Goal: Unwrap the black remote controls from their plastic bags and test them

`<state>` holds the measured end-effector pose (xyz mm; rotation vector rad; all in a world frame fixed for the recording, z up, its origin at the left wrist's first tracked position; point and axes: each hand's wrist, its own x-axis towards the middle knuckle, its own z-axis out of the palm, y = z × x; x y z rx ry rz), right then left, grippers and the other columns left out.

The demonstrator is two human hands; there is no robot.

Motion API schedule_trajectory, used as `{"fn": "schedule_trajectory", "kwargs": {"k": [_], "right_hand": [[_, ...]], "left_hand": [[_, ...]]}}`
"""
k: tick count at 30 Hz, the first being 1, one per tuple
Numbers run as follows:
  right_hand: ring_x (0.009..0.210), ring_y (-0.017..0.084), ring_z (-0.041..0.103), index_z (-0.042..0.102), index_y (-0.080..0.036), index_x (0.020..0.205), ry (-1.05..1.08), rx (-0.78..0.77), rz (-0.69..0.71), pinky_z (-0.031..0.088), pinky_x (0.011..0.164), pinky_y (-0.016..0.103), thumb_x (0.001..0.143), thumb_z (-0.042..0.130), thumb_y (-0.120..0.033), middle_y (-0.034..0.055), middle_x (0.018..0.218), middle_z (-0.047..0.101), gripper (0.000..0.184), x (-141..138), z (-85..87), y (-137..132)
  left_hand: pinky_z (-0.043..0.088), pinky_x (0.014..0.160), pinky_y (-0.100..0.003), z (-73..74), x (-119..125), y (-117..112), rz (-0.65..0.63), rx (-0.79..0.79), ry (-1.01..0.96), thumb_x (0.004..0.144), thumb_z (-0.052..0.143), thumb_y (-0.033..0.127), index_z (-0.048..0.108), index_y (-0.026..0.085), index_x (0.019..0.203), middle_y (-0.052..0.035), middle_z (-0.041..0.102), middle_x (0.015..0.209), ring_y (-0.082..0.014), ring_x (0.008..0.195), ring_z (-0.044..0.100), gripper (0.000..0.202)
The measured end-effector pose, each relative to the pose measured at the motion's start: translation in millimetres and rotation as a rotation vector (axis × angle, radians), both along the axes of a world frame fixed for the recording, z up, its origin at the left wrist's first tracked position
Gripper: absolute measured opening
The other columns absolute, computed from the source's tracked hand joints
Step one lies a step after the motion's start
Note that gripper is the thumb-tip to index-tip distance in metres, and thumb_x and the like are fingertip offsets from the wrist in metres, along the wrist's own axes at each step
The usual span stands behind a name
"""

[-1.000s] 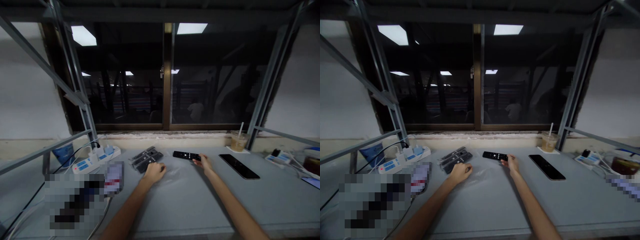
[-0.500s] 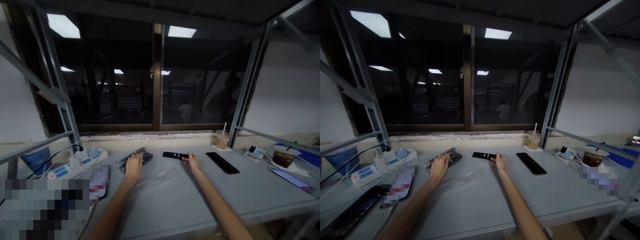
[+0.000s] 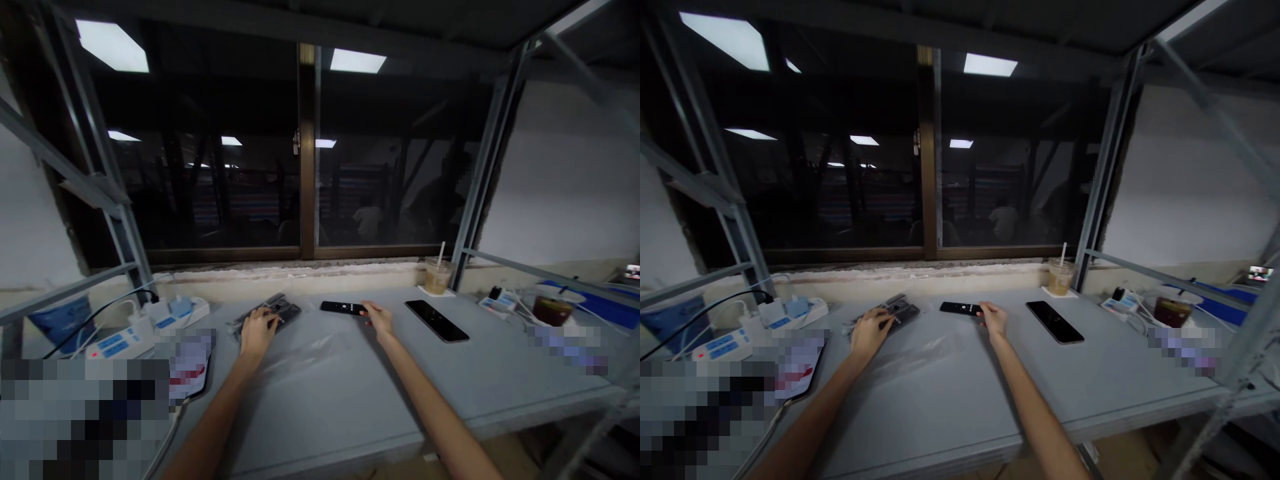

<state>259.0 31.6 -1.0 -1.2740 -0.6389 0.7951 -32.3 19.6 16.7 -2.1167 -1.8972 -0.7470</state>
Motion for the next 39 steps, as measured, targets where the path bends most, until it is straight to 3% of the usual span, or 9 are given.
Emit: {"fn": "schedule_trajectory", "kwargs": {"k": [9, 15, 20, 25, 30, 39], "right_hand": [[0.064, 0.016, 0.066, 0.069, -0.014, 0.066, -0.022, 0.055, 0.027, 0.042, 0.035, 0.016, 0.055, 0.071, -0.028, 0.0078, 0.094, 0.07, 0.018, -3.0, 0.3, -1.4], [0.062, 0.015, 0.066, 0.069, -0.015, 0.065, -0.065, 0.085, 0.031, 0.042, 0.035, 0.016, 0.053, 0.072, -0.031, 0.007, 0.095, 0.07, 0.02, -5.4, 3.0, -2.8], [0.062, 0.016, 0.065, 0.069, -0.015, 0.066, -0.116, 0.093, 0.037, 0.042, 0.036, 0.017, 0.052, 0.073, -0.033, 0.0061, 0.084, 0.071, 0.023, -6.1, 3.8, -2.5], [0.061, 0.017, 0.064, 0.069, -0.014, 0.065, -0.166, 0.086, 0.057, 0.042, 0.036, 0.019, 0.051, 0.073, -0.035, 0.0052, 0.069, 0.069, 0.025, -6.2, 5.2, -2.9], [0.059, 0.018, 0.063, 0.067, -0.011, 0.069, -0.181, 0.061, 0.026, 0.041, 0.037, 0.019, 0.054, 0.073, -0.04, 0.0056, 0.06, 0.066, 0.033, -5.6, 7.8, -5.1], [0.057, 0.017, 0.064, 0.069, -0.01, 0.074, -0.179, 0.085, 0.004, 0.041, 0.036, 0.02, 0.062, 0.067, -0.034, 0.0098, 0.083, 0.07, 0.026, -4.7, 2.4, -2.1]], "left_hand": [[0.046, 0.071, -0.022, 10.5, 3.0, -5.2, -0.048, -0.051, -0.176, 0.08, 0.057, 0.03, 0.072, 0.026, 0.079, 0.0006, 0.062, 0.109, -0.0141, 0.086, 0.062, 0.016], [0.046, 0.071, -0.023, 10.2, 2.2, -4.4, -0.026, -0.02, -0.176, 0.076, 0.062, 0.033, 0.071, 0.025, 0.072, -0.0002, 0.061, 0.108, -0.015, 0.086, 0.062, 0.013], [0.046, 0.069, -0.023, 7.4, 4.6, -5.1, -0.015, -0.003, -0.187, 0.072, 0.065, 0.04, 0.068, 0.022, 0.066, -0.0009, 0.061, 0.104, -0.0155, 0.083, 0.061, 0.019], [0.044, 0.064, -0.021, 9.5, 7.6, -5.9, -0.093, -0.018, -0.164, 0.077, 0.06, 0.04, 0.067, 0.022, 0.073, 0.0002, 0.061, 0.099, -0.0127, 0.08, 0.06, 0.02], [0.044, 0.071, -0.02, 9.6, 3.5, -4.9, -0.105, -0.017, -0.156, 0.08, 0.058, 0.036, 0.07, 0.023, 0.075, 0.0002, 0.061, 0.102, -0.0134, 0.086, 0.06, 0.019], [0.045, 0.075, -0.022, 3.0, 7.7, -4.8, -0.093, -0.052, -0.117, 0.09, 0.04, 0.031, 0.069, 0.02, 0.091, -0.0024, 0.063, 0.105, -0.0152, 0.09, 0.061, 0.03]]}}
